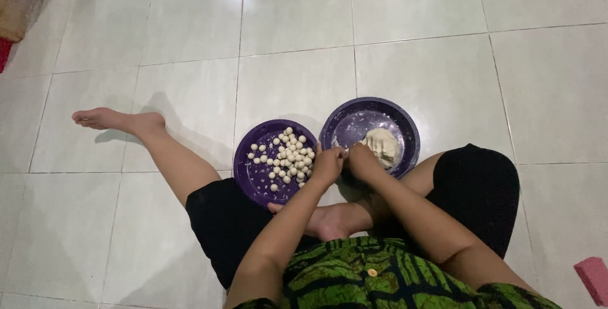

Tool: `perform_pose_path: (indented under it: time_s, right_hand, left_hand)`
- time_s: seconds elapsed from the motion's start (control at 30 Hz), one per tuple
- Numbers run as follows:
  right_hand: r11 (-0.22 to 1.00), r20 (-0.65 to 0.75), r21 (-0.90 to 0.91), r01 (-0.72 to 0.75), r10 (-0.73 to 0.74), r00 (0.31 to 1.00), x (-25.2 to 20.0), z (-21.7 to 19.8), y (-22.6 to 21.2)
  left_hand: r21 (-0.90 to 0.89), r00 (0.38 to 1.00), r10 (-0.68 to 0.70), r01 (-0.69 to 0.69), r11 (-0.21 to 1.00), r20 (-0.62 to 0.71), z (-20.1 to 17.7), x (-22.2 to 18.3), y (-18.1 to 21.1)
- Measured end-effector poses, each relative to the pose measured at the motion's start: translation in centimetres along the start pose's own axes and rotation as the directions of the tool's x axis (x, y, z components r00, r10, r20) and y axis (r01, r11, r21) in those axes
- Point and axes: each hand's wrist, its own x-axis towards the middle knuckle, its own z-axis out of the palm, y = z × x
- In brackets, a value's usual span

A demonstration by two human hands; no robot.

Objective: Pinching small pieces of dough from a bowl and rolling them into small balls between the palms before placing them in another bowl.

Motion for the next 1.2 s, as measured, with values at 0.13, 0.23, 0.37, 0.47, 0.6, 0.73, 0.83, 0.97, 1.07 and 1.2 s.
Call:
perform_pose_path:
  time_s: [0.13,0.23,0.37,0.47,0.6,0.73,0.83,0.97,1.07,1.2]
  right_hand:
    - [0.975,0.104,0.22,-0.024,0.001,0.995,-1.1,-3.7,0.9]
    - [0.947,0.084,0.32,-0.03,0.003,0.996,-3.7,-10.1,-2.0]
    - [0.912,0.001,0.409,0.035,-0.039,0.999,-5.5,-13.4,-5.3]
    - [0.779,-0.115,0.597,0.189,-0.15,0.982,-7.7,-15.6,-7.8]
    - [0.694,-0.205,0.683,0.227,-0.117,0.972,-7.4,-14.5,-7.2]
    - [0.647,-0.239,0.731,0.217,-0.056,0.97,-6.2,-12.5,-5.9]
    - [0.611,-0.248,0.761,0.216,-0.034,0.968,-5.8,-11.7,-5.7]
    - [0.551,-0.242,0.806,0.218,-0.03,0.97,-5.7,-11.6,-5.2]
    - [0.532,-0.291,0.795,0.291,-0.085,0.953,-5.1,-11.7,-4.7]
    - [0.592,-0.456,0.646,0.482,-0.206,0.866,-6.3,-14.4,-6.0]
  left_hand:
    - [-0.209,0.988,-0.142,0.152,0.966,0.063,0.7,-0.5,-1.7]
    - [-0.45,0.943,-0.332,0.308,0.839,0.026,-0.9,-1.9,0.3]
    - [-0.838,0.814,-0.578,0.28,0.469,-0.052,-2.9,-3.7,3.9]
    - [-0.931,0.729,-0.676,0.164,0.326,-0.108,-5.0,-4.2,5.8]
    - [-0.952,0.703,-0.705,0.142,0.27,-0.095,-6.4,-4.1,5.9]
    - [-0.944,0.695,-0.717,0.206,0.257,-0.043,-6.6,-5.0,7.1]
    - [-0.953,0.721,-0.692,0.189,0.236,-0.028,-7.1,-5.4,7.4]
    - [-0.957,0.801,-0.598,0.178,0.229,0.006,-8.0,-5.7,6.9]
    - [-0.972,0.798,-0.595,0.202,0.118,0.093,-8.7,-5.8,6.4]
    - [-0.926,0.793,-0.572,0.349,0.146,0.209,-11.3,-5.7,6.9]
